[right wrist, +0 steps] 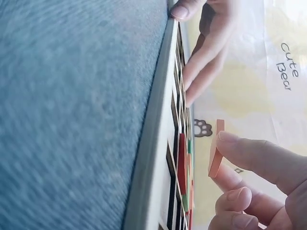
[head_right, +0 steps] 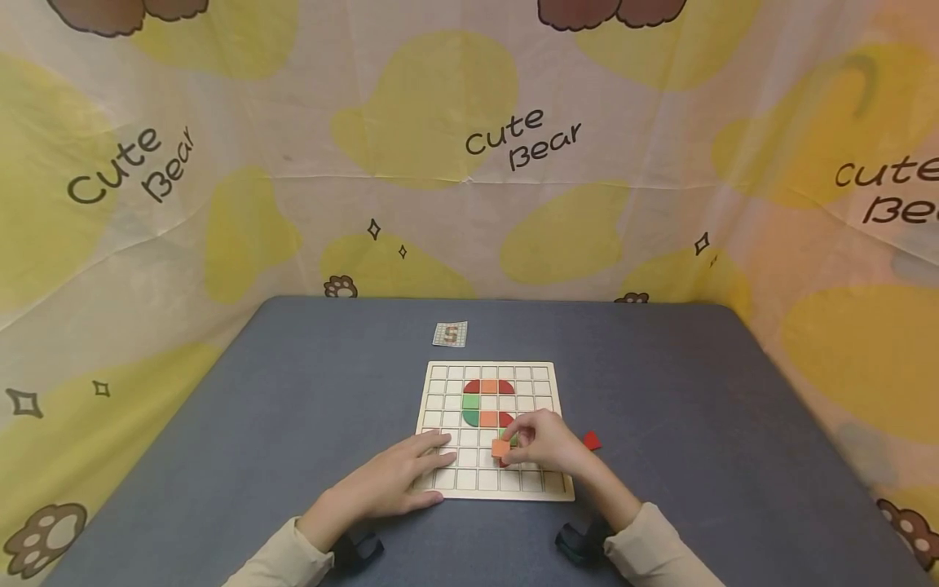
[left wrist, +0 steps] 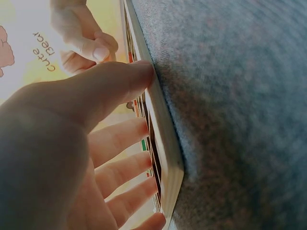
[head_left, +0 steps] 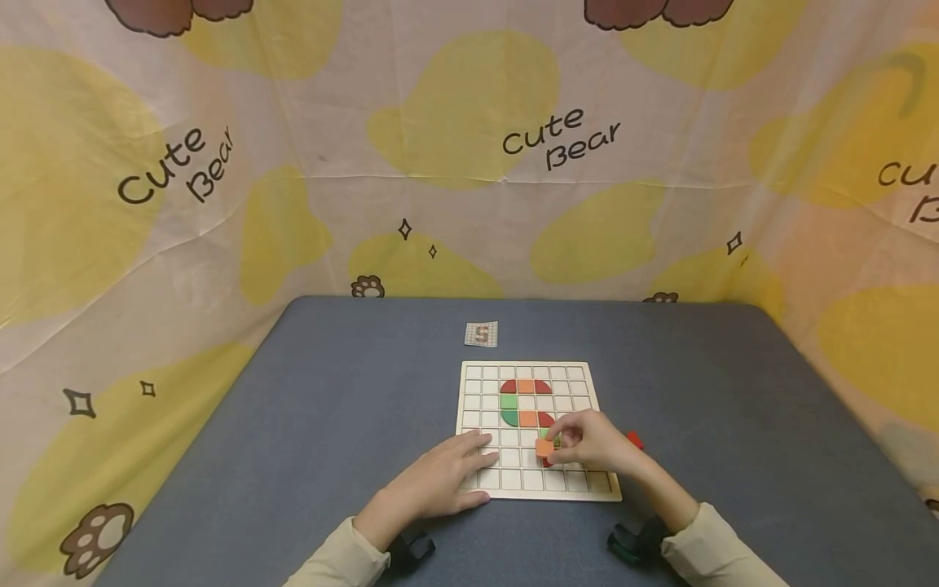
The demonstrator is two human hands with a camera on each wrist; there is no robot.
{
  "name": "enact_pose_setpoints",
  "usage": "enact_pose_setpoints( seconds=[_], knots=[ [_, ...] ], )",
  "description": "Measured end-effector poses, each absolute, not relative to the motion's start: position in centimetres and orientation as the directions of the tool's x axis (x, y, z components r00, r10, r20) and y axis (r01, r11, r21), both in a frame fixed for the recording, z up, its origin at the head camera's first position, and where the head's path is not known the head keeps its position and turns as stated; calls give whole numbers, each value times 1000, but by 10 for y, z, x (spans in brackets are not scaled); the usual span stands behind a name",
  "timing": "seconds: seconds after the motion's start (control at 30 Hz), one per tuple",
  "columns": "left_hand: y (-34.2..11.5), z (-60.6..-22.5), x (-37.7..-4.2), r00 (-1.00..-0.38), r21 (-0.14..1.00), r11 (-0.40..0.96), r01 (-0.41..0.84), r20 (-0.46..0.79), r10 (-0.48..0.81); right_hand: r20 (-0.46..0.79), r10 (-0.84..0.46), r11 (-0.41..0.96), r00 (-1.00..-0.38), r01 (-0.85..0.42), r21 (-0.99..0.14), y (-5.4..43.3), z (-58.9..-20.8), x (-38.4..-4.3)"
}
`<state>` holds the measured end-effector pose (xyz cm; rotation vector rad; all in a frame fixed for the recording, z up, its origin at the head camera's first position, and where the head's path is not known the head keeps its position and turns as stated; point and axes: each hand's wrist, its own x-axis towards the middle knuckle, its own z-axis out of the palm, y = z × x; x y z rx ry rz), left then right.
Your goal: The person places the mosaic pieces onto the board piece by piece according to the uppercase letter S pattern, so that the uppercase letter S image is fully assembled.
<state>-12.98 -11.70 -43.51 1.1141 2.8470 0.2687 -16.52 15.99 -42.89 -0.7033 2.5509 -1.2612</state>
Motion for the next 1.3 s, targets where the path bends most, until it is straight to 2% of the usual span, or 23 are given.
enact_pose_setpoints(
  seconds=[0.73,1.3],
  knots=[
    [-117,-436,-131,-734,193,722,665,-12,679,-48,-451,618,-891,-273,-737,141,-429,-165],
    [-117,-435,-129,-732,197,717,668,2,681,-55,-397,689,-916,-258,-677,130,-430,-163]
  ],
)
